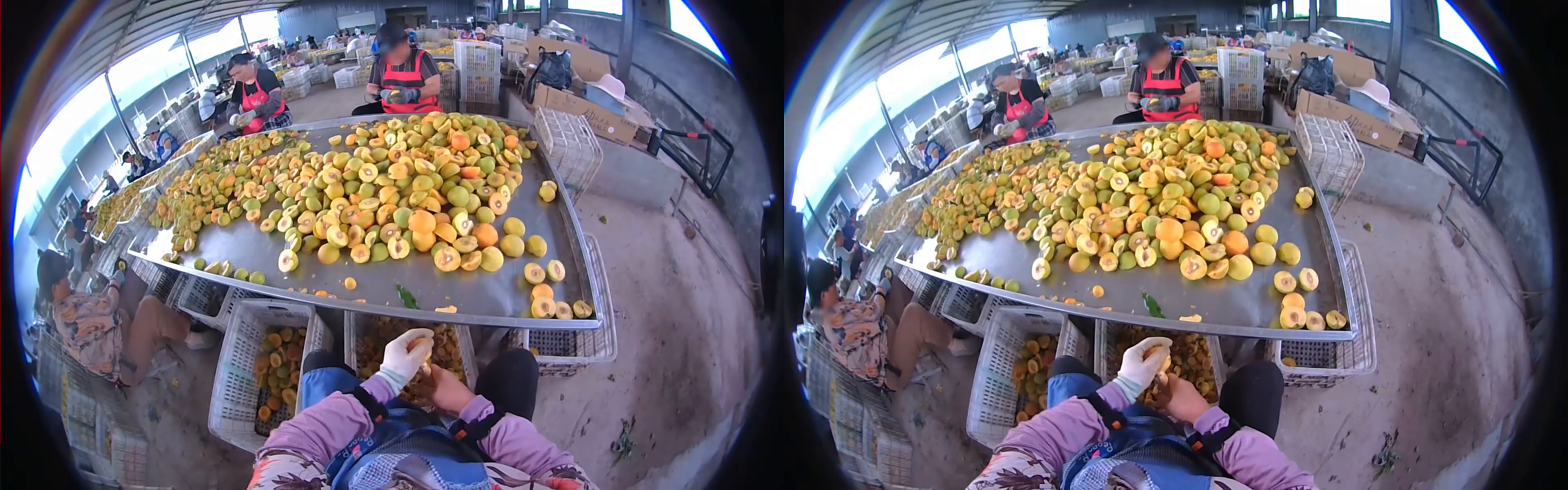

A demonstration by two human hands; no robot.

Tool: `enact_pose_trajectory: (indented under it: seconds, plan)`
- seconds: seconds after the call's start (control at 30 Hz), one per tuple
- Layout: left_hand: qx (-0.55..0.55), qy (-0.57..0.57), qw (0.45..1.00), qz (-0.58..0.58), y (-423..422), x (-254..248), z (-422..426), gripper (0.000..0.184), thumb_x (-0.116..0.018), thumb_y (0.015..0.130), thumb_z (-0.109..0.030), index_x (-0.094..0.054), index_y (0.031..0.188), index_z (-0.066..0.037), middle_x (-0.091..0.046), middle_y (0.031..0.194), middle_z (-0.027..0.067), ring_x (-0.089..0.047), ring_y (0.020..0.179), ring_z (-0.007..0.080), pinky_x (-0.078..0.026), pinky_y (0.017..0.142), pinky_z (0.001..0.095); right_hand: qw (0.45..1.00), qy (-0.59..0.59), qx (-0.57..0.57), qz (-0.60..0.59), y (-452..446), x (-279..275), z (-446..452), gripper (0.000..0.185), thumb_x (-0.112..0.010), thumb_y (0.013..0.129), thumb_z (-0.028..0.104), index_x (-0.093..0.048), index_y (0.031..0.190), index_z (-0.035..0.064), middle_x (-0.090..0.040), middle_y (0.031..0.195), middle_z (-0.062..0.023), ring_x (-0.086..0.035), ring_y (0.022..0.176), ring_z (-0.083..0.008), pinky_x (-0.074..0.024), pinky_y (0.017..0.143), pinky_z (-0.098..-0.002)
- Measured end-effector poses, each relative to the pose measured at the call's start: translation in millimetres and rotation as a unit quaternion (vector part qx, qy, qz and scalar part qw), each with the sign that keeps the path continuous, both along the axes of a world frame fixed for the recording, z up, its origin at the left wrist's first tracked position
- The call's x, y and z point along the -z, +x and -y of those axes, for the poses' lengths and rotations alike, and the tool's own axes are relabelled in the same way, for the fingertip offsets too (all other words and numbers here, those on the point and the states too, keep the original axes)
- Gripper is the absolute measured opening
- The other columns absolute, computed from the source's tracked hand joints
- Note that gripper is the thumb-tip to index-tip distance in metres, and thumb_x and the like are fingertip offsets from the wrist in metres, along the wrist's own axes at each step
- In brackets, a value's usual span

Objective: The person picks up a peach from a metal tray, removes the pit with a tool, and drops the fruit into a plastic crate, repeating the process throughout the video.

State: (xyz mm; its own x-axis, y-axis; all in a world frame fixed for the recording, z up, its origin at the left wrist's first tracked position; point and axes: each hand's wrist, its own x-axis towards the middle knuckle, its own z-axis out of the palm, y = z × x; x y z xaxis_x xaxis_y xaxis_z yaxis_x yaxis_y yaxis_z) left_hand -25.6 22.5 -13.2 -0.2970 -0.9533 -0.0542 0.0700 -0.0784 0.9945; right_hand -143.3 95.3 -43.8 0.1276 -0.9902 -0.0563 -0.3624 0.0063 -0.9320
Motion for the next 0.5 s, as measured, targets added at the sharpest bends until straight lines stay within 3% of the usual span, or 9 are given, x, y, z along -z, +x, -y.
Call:
enact_pose_trajectory:
  seconds: [0.1, 0.17, 0.23, 0.3, 0.33, 0.37, 0.47, 0.5]
  plan:
    - [-0.129, 0.108, 0.981, -0.097, -7.2, 18.2, 0.2, 0.017, -0.060, 0.087, -0.017, -0.063, 0.096, -0.002, -0.056, 0.067, 0.0027, -0.050, 0.051, 0.0099, -0.040, 0.044, 0.0230, 0.982, -0.018, 0.019, -0.185, 6.5, -9.1, 4.0, 0.019, -0.053, 0.081, 0.017, -0.049, 0.092, 0.0022, -0.062, 0.070, -0.0238, -0.060, 0.067, -0.0440, -0.0468, 0.060, -0.0509]
    - [-0.245, 0.179, 0.940, -0.154, -11.5, 40.9, 9.9, 0.017, -0.060, 0.084, -0.019, -0.061, 0.087, -0.002, -0.054, 0.062, 0.0040, -0.049, 0.049, 0.0124, -0.039, 0.042, 0.0286, 0.945, -0.026, 0.048, -0.324, 12.8, 9.5, 11.8, 0.025, -0.052, 0.081, 0.015, -0.046, 0.102, 0.0035, -0.062, 0.069, -0.0218, -0.062, 0.062, -0.0391, -0.0492, 0.057, -0.0496]
    - [-0.206, 0.220, 0.907, -0.295, -2.3, 68.6, 18.2, 0.022, -0.057, 0.084, -0.029, -0.054, 0.075, -0.009, -0.057, 0.071, 0.0058, -0.053, 0.055, 0.0168, -0.042, 0.047, 0.0321, 0.914, -0.114, 0.055, -0.385, 13.7, 18.6, 19.5, 0.033, -0.050, 0.079, 0.010, -0.043, 0.111, 0.0029, -0.062, 0.069, -0.0184, -0.064, 0.061, -0.0334, -0.0499, 0.052, -0.0454]
    - [-0.199, 0.250, 0.899, -0.300, 0.2, 36.6, 5.7, 0.022, -0.056, 0.086, -0.031, -0.055, 0.077, -0.011, -0.054, 0.070, 0.0030, -0.054, 0.058, 0.0158, -0.043, 0.052, 0.0331, 0.934, -0.071, 0.077, -0.341, 17.2, 2.3, 16.7, 0.023, -0.048, 0.081, 0.010, -0.042, 0.102, 0.0026, -0.062, 0.072, -0.0190, -0.063, 0.067, -0.0377, -0.0489, 0.055, -0.0473]
    - [-0.219, 0.158, 0.927, -0.262, 8.9, 72.2, 25.3, 0.022, -0.055, 0.086, -0.031, -0.056, 0.081, -0.011, -0.052, 0.069, 0.0027, -0.055, 0.063, 0.0163, -0.043, 0.054, 0.0320, 0.950, -0.012, 0.097, -0.297, 16.7, 3.8, 18.4, 0.021, -0.051, 0.082, 0.013, -0.041, 0.097, 0.0031, -0.062, 0.073, -0.0204, -0.062, 0.069, -0.0404, -0.0480, 0.058, -0.0495]
    - [-0.246, 0.156, 0.929, -0.230, 13.9, 25.5, 20.9, 0.026, -0.056, 0.087, -0.034, -0.058, 0.085, -0.009, -0.056, 0.077, 0.0047, -0.059, 0.071, 0.0193, -0.051, 0.056, 0.0336, 0.949, 0.014, 0.107, -0.295, 14.7, -5.3, 13.8, 0.025, -0.055, 0.082, 0.018, -0.040, 0.095, 0.0039, -0.063, 0.074, -0.0213, -0.062, 0.072, -0.0410, -0.0475, 0.062, -0.0506]
    - [-0.345, 0.038, 0.930, -0.119, 71.8, -13.7, 41.2, 0.019, -0.058, 0.086, -0.024, -0.061, 0.098, -0.008, -0.058, 0.087, 0.0043, -0.060, 0.076, 0.0170, -0.052, 0.068, 0.0300, 0.961, -0.077, 0.153, -0.217, 1.7, 22.9, -2.5, 0.028, -0.053, 0.084, 0.022, -0.038, 0.098, 0.0038, -0.061, 0.077, -0.0226, -0.059, 0.070, -0.0430, -0.0448, 0.062, -0.0507]
    - [-0.357, 0.003, 0.928, -0.103, 93.4, -31.3, 43.5, 0.020, -0.061, 0.086, -0.020, -0.059, 0.100, -0.006, -0.058, 0.085, 0.0029, -0.056, 0.073, 0.0128, -0.049, 0.061, 0.0282, 0.960, -0.042, 0.155, -0.229, 0.8, 27.0, -1.5, 0.026, -0.053, 0.084, 0.021, -0.039, 0.097, 0.0038, -0.062, 0.078, -0.0223, -0.060, 0.071, -0.0420, -0.0457, 0.062, -0.0505]
